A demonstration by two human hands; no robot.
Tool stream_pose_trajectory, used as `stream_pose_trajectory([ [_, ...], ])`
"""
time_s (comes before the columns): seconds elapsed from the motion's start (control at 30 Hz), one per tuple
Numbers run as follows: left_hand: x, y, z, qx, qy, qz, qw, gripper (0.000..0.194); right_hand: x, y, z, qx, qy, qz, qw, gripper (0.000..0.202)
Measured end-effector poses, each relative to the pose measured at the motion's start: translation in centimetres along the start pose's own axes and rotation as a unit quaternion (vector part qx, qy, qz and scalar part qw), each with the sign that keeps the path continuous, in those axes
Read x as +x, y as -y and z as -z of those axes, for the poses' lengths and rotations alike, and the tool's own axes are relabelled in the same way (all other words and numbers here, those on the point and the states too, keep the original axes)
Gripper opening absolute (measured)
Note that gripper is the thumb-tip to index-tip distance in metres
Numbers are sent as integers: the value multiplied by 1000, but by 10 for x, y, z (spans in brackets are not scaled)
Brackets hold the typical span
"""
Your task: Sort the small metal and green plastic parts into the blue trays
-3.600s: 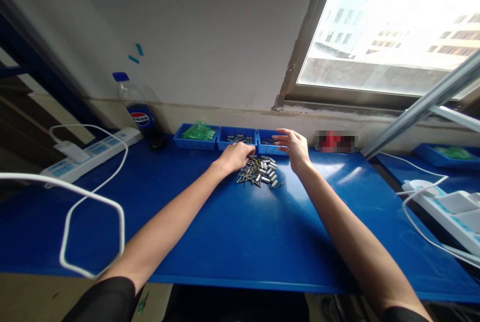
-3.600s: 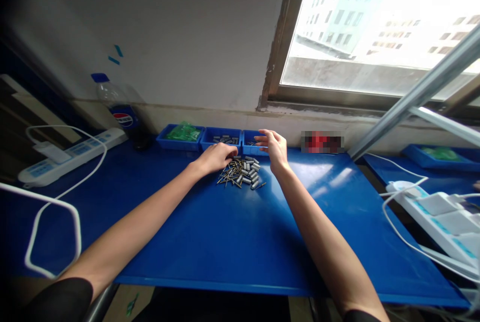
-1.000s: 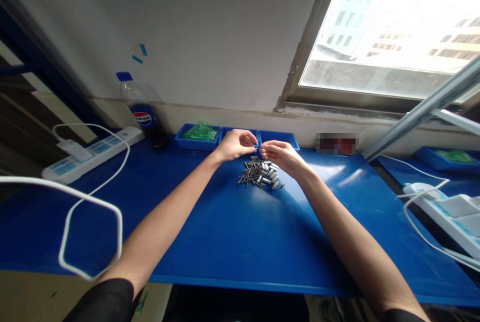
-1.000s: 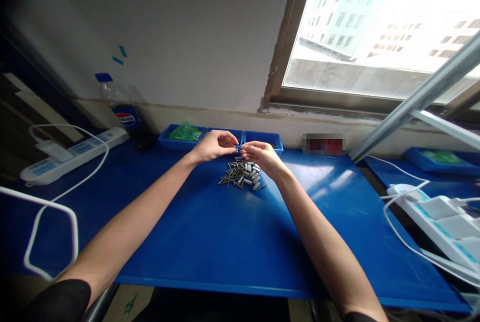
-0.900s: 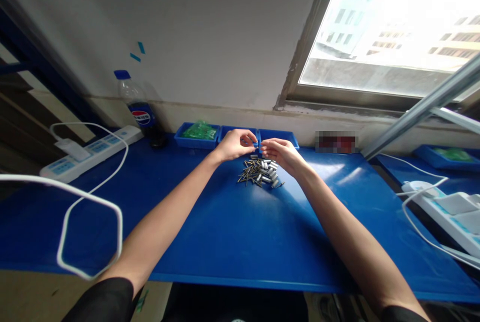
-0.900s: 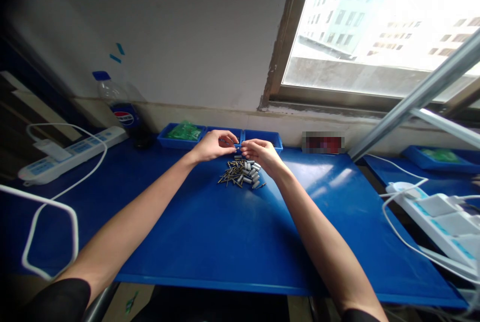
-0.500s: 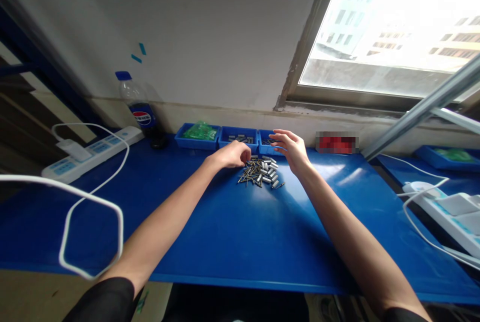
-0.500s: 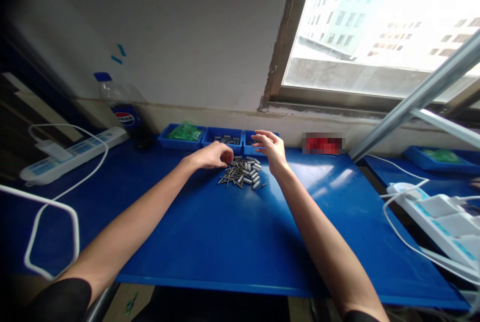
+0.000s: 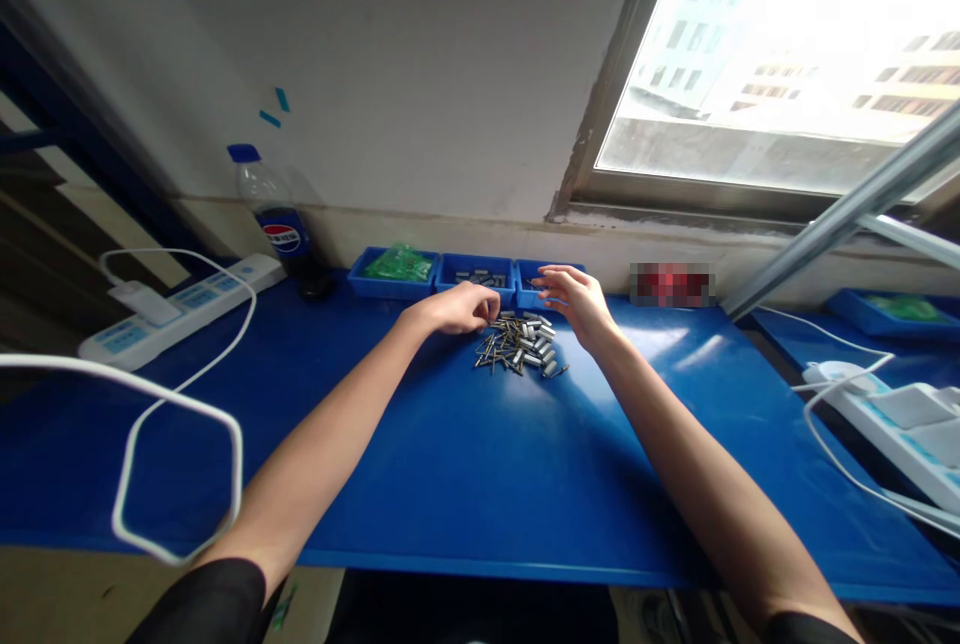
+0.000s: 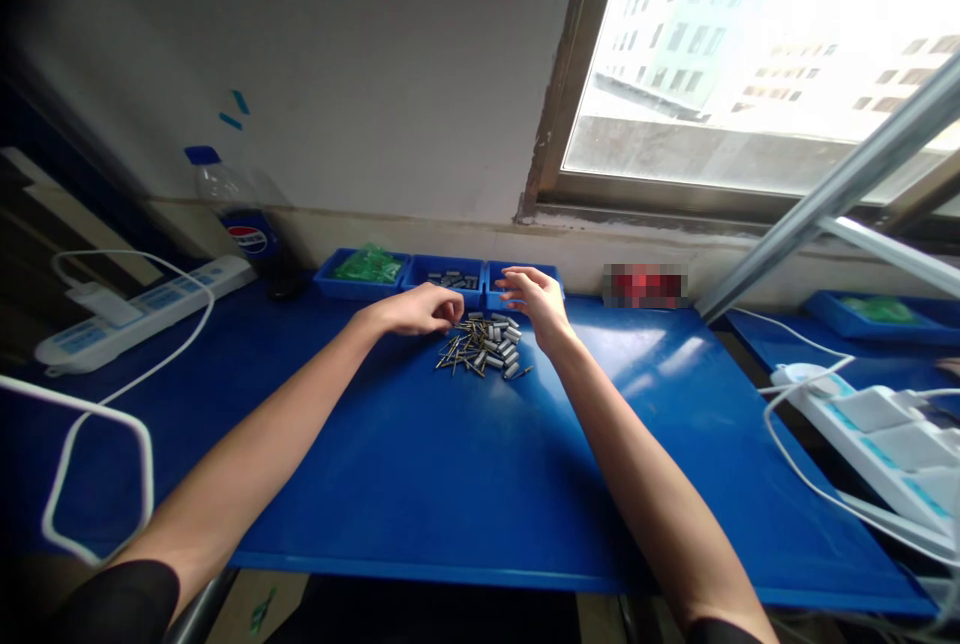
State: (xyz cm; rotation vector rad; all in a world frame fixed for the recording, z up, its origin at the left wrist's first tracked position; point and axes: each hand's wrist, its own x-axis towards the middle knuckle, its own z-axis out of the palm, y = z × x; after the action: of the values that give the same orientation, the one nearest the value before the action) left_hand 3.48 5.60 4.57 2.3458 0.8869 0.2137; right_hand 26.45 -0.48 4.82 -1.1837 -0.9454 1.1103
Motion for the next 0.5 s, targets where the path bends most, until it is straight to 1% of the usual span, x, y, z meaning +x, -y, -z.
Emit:
stream_pose_trajectory([
  [0.07,0,-2,3,-26,-30,-22,999,17,0,-1,1,1,7,-5,1000,20],
  [0.17,1,-7,6,-76,-95,-60,991,21,1,-4,1,-19,25,-8,999,19],
  [0.3,3,-13,6,-124,-168,-96,973,20,2,-6,1,-108,60,-2,992,21],
  [0.37,4,-14,4,-141,-190,-103,966,18,1,-6,1,-140,85,-14,986,26],
  [0.4,5,-15,4,-149,-196,-104,964,19,1,-6,0,-138,103,-28,985,29],
  [0.5,5,-18,1,-167,-194,-100,961,21,-2,-6,-1,-67,156,-58,984,34],
])
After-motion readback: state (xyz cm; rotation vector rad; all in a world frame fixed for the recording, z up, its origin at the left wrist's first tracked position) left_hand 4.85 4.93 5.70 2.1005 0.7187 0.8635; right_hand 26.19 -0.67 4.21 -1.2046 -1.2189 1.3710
